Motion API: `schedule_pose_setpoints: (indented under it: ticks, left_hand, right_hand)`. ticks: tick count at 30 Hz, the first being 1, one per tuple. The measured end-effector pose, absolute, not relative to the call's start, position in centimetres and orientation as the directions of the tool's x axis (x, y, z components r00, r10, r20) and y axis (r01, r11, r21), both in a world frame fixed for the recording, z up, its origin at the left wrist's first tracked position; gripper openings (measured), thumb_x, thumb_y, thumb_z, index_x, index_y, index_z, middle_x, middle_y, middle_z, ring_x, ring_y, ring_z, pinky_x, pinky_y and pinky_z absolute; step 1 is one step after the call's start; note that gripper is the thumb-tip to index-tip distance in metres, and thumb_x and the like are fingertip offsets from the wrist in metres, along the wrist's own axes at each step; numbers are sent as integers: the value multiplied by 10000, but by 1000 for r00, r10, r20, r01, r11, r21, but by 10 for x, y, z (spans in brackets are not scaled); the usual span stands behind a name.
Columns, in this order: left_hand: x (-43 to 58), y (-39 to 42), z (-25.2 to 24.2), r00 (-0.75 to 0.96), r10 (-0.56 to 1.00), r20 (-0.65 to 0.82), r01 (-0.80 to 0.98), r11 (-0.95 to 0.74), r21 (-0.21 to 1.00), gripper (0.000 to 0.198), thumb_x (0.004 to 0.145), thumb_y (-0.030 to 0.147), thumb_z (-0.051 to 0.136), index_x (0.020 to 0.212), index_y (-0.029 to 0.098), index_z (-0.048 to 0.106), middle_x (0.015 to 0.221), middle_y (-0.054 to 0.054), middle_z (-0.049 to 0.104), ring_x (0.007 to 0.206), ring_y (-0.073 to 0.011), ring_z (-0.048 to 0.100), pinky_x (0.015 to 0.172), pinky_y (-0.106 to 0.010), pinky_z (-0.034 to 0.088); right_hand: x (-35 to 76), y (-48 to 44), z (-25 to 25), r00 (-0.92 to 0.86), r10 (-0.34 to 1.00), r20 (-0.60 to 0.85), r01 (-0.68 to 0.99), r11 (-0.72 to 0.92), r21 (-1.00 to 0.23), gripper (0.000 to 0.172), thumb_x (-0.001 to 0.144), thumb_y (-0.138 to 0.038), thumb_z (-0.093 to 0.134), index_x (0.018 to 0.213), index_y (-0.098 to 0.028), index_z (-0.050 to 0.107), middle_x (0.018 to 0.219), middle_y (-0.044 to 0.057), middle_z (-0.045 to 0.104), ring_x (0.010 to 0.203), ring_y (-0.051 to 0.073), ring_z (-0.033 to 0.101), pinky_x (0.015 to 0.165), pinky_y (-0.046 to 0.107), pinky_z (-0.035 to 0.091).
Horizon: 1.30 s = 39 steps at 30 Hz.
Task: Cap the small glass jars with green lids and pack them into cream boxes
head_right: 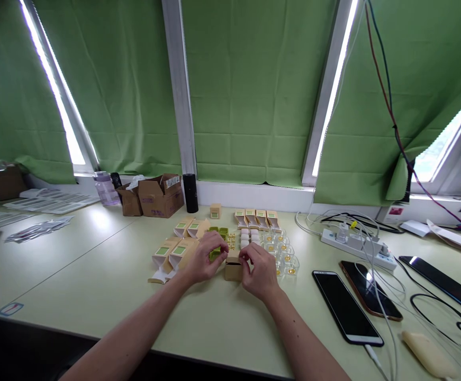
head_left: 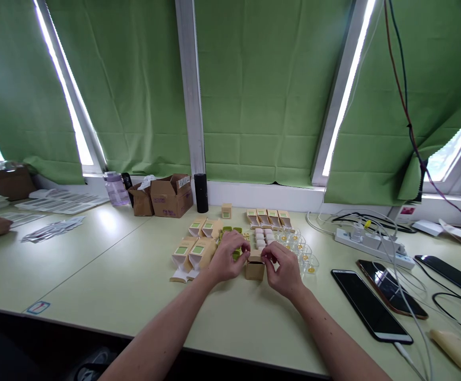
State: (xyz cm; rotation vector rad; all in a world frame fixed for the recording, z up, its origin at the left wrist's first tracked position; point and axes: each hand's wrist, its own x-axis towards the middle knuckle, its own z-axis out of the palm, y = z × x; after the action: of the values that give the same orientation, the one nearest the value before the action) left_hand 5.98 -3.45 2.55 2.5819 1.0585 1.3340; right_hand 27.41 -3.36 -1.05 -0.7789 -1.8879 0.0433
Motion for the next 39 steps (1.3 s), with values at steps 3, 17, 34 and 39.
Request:
schedule_pose_setpoints:
  ticks: [3,17,34,39]
  left_hand:
    - [61,-34,22,425,587,689,551,-772,318,86,905,189,575,824,214,590,788,-28,631,829,-214,565,826,-386,425]
    - [61,-32,20,454,571,684,518,-794,319,86,847,172,572,770,210,570,731,-14,610,782,-201,551,825,-396,396]
    - [61,-31,16,476,599,644,523,-781,341,125,784,165,586,677,210,539,655,4,582,713,-186,548,861,-403,410]
    - [62,-29,16,421,645,638,609,-722,329,98,846,183,578,757,207,610,704,-15,630,730,-198,576,825,-387,416]
  right_hand:
    - [274,-33,-12,-254,516,818,498,795,-347,135,849,-87,569,838,-222,570,778,10,601,673,156,525,612,274,374]
    - [275,-34,-13,-276,514,812,514,793,-328,142,765,-81,575,762,-220,548,706,1,565,647,163,515,595,280,342]
    - [277,-31,-15,-312,557,770,503,784,-364,137,692,-78,569,679,-215,571,642,-11,565,602,151,503,584,272,321]
    - [279,-33,-9,-320,570,757,524,772,-360,110,743,-108,577,727,-217,574,663,-9,576,592,147,499,583,269,332]
